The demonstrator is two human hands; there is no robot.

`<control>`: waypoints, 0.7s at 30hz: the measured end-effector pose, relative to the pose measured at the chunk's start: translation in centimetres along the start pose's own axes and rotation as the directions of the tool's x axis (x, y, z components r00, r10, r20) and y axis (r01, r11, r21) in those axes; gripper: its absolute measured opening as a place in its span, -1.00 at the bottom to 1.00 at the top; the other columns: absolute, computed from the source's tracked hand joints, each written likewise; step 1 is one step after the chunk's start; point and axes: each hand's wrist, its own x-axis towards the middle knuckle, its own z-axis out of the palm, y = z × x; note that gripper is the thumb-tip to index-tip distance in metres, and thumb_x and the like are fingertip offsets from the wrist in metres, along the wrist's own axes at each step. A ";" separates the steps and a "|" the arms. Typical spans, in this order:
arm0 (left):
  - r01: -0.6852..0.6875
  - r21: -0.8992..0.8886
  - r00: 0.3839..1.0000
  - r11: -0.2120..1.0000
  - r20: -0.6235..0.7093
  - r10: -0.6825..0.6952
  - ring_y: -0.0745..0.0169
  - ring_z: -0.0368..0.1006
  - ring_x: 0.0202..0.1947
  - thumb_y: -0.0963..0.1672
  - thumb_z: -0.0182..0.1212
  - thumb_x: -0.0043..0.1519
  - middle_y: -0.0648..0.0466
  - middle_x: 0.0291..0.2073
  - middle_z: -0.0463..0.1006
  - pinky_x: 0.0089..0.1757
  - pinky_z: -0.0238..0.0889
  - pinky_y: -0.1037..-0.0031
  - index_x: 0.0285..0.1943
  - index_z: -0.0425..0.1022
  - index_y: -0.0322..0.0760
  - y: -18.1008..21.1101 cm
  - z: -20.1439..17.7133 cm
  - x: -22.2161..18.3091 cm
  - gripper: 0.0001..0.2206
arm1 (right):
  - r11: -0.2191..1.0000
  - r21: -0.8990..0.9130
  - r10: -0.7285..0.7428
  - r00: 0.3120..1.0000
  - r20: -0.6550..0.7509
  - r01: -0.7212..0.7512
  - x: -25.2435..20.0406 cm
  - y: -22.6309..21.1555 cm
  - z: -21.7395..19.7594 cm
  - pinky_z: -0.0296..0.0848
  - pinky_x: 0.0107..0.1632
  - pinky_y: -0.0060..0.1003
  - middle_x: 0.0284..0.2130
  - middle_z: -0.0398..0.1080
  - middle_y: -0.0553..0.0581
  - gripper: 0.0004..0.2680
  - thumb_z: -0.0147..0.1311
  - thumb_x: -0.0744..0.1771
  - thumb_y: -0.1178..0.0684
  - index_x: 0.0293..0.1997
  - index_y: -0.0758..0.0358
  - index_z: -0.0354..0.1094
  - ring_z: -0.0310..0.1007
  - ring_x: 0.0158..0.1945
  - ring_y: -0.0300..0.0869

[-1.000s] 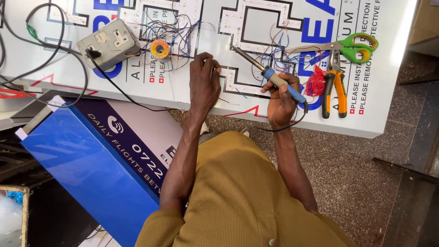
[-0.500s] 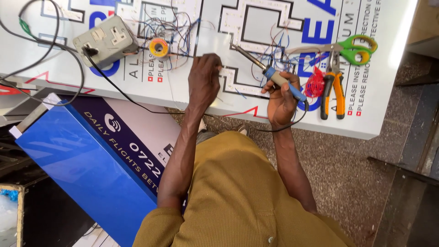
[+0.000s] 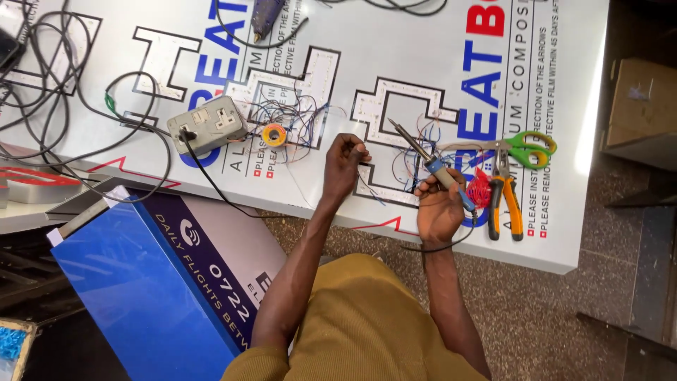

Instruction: Soldering wires to LED modules to assemble a lighted sign

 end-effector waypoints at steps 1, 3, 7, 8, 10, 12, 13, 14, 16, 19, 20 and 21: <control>-0.010 -0.001 1.000 1.000 0.001 0.010 0.20 0.69 -0.14 -0.16 0.22 0.56 -0.01 -0.21 0.59 0.02 0.61 0.33 0.11 0.46 -0.31 0.0 0.0 0.0 -0.90 | 1.000 0.002 -0.005 1.000 0.009 0.005 0.1 0.1 -0.1 0.76 -0.04 -0.07 -0.09 0.62 0.36 -0.74 0.04 0.53 -0.12 0.35 0.13 0.31 0.73 -0.06 0.03; 0.006 0.009 1.000 1.000 -0.012 -0.006 0.22 0.67 -0.08 -0.15 0.22 0.57 -0.04 -0.17 0.62 0.07 0.60 0.33 0.12 0.45 -0.29 -0.4 0.0 -0.3 -0.90 | 1.000 0.023 0.007 1.000 -0.008 -0.007 -0.2 0.2 -0.6 0.75 0.00 -0.09 -0.06 0.62 0.31 -0.74 0.00 0.54 -0.14 0.38 0.08 0.29 0.73 -0.04 0.02; -0.070 0.087 0.995 0.994 -0.066 0.075 0.24 0.55 -0.09 -0.10 0.26 0.57 0.01 -0.14 0.59 0.05 0.55 0.26 0.09 0.49 -0.26 1.5 0.0 -1.0 -0.86 | 1.000 -0.017 -0.009 1.000 -0.016 0.009 -0.2 0.5 -0.3 0.76 -0.02 -0.06 -0.07 0.61 0.35 -0.74 0.04 0.52 -0.14 0.36 0.09 0.30 0.73 -0.06 0.03; -0.115 0.160 0.988 0.980 -0.088 0.130 0.22 0.54 -0.06 -0.10 0.26 0.57 0.01 -0.13 0.59 0.05 0.53 0.26 0.10 0.50 -0.24 2.1 -0.3 -1.2 -0.88 | 0.999 -0.050 -0.016 1.000 0.007 0.016 -0.3 0.6 -0.2 0.76 -0.02 -0.08 -0.07 0.61 0.35 -0.72 0.05 0.52 -0.14 0.36 0.12 0.30 0.73 -0.06 0.03; -0.142 0.231 0.980 0.963 -0.103 0.170 0.21 0.53 -0.04 -0.10 0.26 0.58 0.01 -0.12 0.58 0.05 0.51 0.26 0.10 0.52 -0.22 3.4 -0.6 -1.8 -0.89 | 0.996 -0.092 -0.016 1.000 0.015 0.018 -0.5 0.6 -0.2 0.77 -0.02 -0.10 -0.07 0.61 0.36 -0.71 0.06 0.51 -0.14 0.36 0.15 0.30 0.73 -0.05 0.02; -0.236 0.364 0.939 0.901 -0.155 0.308 0.16 0.57 0.02 -0.06 0.24 0.59 0.07 -0.10 0.59 0.10 0.47 0.26 0.07 0.53 -0.14 5.3 -1.0 -2.3 -0.88 | 0.986 -0.161 -0.023 0.998 0.054 0.031 -0.3 0.9 0.0 0.77 -0.04 -0.14 -0.11 0.61 0.36 -0.65 0.11 0.49 -0.19 0.36 0.22 0.32 0.74 -0.08 -0.02; -0.228 0.366 0.941 0.902 -0.157 0.301 0.16 0.57 0.02 -0.06 0.24 0.59 0.07 -0.10 0.59 0.10 0.47 0.26 0.07 0.53 -0.14 5.5 -1.1 -2.7 -0.88 | 0.986 -0.163 -0.018 0.999 0.048 0.025 -0.4 1.0 0.0 0.77 -0.04 -0.14 -0.11 0.61 0.36 -0.65 0.11 0.49 -0.19 0.36 0.22 0.32 0.74 -0.08 -0.02; -0.232 0.372 0.937 0.899 -0.161 0.308 0.19 0.54 0.05 -0.05 0.21 0.60 0.10 -0.09 0.56 0.10 0.45 0.27 0.07 0.52 -0.14 5.7 -1.3 -3.0 -0.87 | 0.976 -0.213 -0.036 0.998 0.058 0.047 -0.5 1.0 0.0 0.77 -0.05 -0.15 -0.13 0.60 0.37 -0.63 0.09 0.50 -0.19 0.36 0.28 0.30 0.73 -0.09 -0.03; -0.232 0.384 0.933 0.894 -0.172 0.316 0.22 0.51 0.07 -0.04 0.18 0.62 0.13 -0.08 0.53 0.09 0.43 0.29 0.08 0.51 -0.13 5.4 -1.8 -3.4 -0.86 | 0.964 -0.259 -0.045 0.996 0.072 0.062 -0.6 1.3 0.2 0.77 -0.06 -0.16 -0.14 0.59 0.38 -0.62 0.06 0.50 -0.19 0.36 0.33 0.29 0.73 -0.11 -0.04; -0.202 0.420 0.935 0.885 -0.186 0.302 0.25 0.53 -0.10 -0.08 0.24 0.58 0.12 -0.20 0.53 -0.04 0.46 0.37 0.06 0.54 -0.13 3.9 -2.1 -3.4 -0.90 | 0.939 -0.325 -0.088 0.992 0.090 0.113 -0.8 1.3 0.3 0.76 -0.07 -0.19 -0.22 0.59 0.39 -0.60 0.05 0.50 -0.23 0.31 0.38 0.33 0.72 -0.16 -0.05; -0.199 0.429 0.937 0.881 -0.179 0.299 0.26 0.53 -0.13 -0.09 0.27 0.56 0.11 -0.21 0.55 -0.07 0.47 0.38 0.08 0.56 -0.16 3.6 -2.2 -3.4 -0.91 | 0.937 -0.325 -0.101 0.990 0.096 0.127 -0.9 1.3 0.4 0.76 -0.08 -0.17 -0.24 0.58 0.40 -0.59 0.06 0.50 -0.23 0.30 0.41 0.34 0.72 -0.18 -0.04; -0.198 0.438 0.938 0.877 -0.173 0.299 0.27 0.53 -0.17 -0.10 0.31 0.54 0.09 -0.23 0.57 -0.09 0.48 0.38 0.10 0.57 -0.19 3.3 -2.2 -3.3 -0.90 | 0.935 -0.325 -0.113 0.988 0.105 0.141 -0.8 1.4 0.5 0.76 -0.09 -0.15 -0.26 0.58 0.41 -0.58 0.07 0.50 -0.23 0.28 0.43 0.35 0.72 -0.19 -0.02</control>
